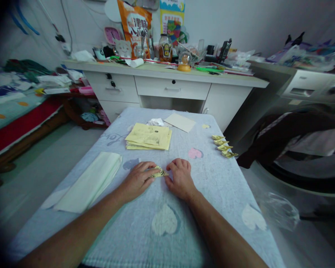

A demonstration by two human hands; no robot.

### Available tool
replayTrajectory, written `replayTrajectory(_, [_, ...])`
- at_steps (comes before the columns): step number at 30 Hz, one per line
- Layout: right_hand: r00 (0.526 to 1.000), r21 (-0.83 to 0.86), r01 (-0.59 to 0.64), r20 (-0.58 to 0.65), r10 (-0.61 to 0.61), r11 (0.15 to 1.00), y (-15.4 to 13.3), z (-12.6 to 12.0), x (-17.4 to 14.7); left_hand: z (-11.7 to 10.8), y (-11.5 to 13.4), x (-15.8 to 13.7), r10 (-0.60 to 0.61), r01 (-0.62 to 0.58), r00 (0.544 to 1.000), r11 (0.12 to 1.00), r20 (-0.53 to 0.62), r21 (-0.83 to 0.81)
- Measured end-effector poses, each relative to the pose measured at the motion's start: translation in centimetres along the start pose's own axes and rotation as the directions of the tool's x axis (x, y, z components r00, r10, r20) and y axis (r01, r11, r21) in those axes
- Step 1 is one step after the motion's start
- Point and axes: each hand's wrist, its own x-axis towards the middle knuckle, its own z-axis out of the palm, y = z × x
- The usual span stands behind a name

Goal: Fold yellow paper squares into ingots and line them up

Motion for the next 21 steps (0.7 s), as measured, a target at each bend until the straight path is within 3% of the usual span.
replayTrajectory(9, [0.999,0.152,0.037,-0.01,-0.036,0.988,-0.5,0.1,0.4,-0.1,0.3,0.4,-0.039,0.029,0.997,0.992,-0.072,-0.123])
replayTrajectory(14, [0.997,0.316,0.072,-0.061,-0.055,0.946,-0.8,-0.4,0.5,-0.6,0.6,0.4,-0.1,0.079,0.993,0.961,-0.066,-0.265])
replayTrajectory(21, [0.994,0.422,0.092,-0.094,-0.057,0.902,-0.9,-0.5,0.4,-1.1,1.3,0.5,-0.177,0.155,0.984,0.91,-0.021,-0.385])
